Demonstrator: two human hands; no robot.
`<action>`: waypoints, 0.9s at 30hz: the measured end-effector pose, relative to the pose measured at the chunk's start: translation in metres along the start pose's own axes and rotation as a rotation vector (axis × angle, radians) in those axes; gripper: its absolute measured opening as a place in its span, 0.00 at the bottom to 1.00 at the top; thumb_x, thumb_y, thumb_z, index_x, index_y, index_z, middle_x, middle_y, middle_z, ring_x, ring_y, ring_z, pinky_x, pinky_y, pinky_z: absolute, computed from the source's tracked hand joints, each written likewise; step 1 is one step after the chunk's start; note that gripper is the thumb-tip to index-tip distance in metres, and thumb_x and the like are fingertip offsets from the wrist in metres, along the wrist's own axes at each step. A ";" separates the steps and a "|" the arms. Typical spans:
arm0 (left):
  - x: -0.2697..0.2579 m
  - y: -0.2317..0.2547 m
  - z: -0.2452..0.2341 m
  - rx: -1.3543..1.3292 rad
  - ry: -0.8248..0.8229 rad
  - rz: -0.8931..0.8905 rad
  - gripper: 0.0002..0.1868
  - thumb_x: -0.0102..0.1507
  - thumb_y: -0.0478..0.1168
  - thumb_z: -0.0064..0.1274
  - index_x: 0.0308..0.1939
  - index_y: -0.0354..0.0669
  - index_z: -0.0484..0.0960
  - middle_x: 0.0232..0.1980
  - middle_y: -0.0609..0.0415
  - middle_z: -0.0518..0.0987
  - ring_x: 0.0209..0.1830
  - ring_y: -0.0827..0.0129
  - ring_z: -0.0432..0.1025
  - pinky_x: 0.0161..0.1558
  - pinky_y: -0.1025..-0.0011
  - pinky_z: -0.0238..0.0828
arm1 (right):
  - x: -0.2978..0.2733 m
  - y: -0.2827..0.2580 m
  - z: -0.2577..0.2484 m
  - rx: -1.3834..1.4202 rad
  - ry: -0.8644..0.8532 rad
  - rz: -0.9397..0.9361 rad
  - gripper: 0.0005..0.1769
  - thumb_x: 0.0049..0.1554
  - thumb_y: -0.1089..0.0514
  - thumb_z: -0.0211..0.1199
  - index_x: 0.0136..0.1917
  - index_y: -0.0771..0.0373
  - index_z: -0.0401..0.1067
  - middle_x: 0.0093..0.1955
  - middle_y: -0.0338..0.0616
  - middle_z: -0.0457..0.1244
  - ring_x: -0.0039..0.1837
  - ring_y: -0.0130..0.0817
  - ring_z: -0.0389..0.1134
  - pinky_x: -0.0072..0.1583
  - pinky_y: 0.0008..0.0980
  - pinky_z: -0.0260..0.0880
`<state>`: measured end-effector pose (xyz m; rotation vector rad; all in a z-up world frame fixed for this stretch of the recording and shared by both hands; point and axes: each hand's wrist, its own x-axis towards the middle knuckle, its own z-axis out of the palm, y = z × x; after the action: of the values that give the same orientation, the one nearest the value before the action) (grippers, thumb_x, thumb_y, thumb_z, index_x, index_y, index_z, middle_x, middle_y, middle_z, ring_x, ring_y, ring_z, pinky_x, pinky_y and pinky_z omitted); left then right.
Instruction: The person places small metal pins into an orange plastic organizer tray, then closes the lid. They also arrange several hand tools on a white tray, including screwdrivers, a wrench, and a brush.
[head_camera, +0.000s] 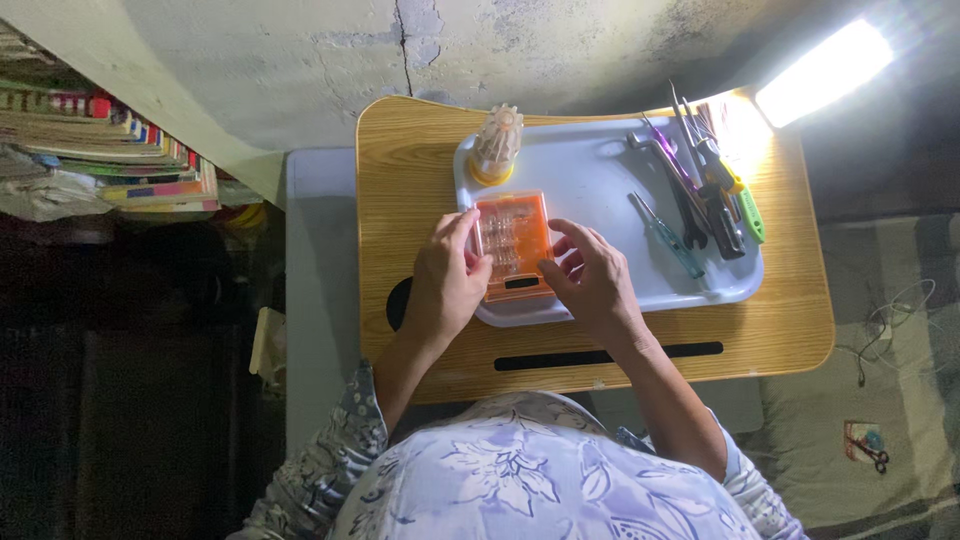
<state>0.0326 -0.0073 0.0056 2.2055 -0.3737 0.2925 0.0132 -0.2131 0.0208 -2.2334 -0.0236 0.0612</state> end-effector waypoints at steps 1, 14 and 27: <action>0.000 0.002 0.000 -0.038 -0.042 -0.070 0.30 0.57 0.28 0.60 0.64 0.27 0.72 0.57 0.40 0.77 0.41 0.62 0.80 0.46 0.68 0.80 | 0.000 0.001 0.000 0.016 0.000 0.013 0.28 0.54 0.61 0.67 0.68 0.61 0.69 0.49 0.43 0.68 0.42 0.28 0.71 0.46 0.29 0.76; -0.006 0.012 -0.008 -0.053 -0.144 -0.148 0.33 0.55 0.27 0.62 0.63 0.25 0.71 0.60 0.37 0.75 0.54 0.48 0.76 0.56 0.61 0.75 | -0.004 0.007 0.010 -0.021 0.056 -0.026 0.26 0.55 0.62 0.69 0.66 0.63 0.71 0.41 0.43 0.68 0.40 0.30 0.71 0.44 0.29 0.75; 0.000 0.024 -0.013 0.047 -0.277 -0.190 0.37 0.56 0.32 0.66 0.66 0.24 0.67 0.63 0.36 0.72 0.54 0.50 0.77 0.56 0.64 0.75 | -0.015 0.011 0.017 0.120 0.069 0.013 0.27 0.59 0.60 0.66 0.71 0.61 0.68 0.41 0.38 0.66 0.38 0.21 0.65 0.42 0.24 0.71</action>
<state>0.0230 -0.0105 0.0308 2.3127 -0.3054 -0.1098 -0.0026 -0.2070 0.0019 -2.1146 0.0314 -0.0076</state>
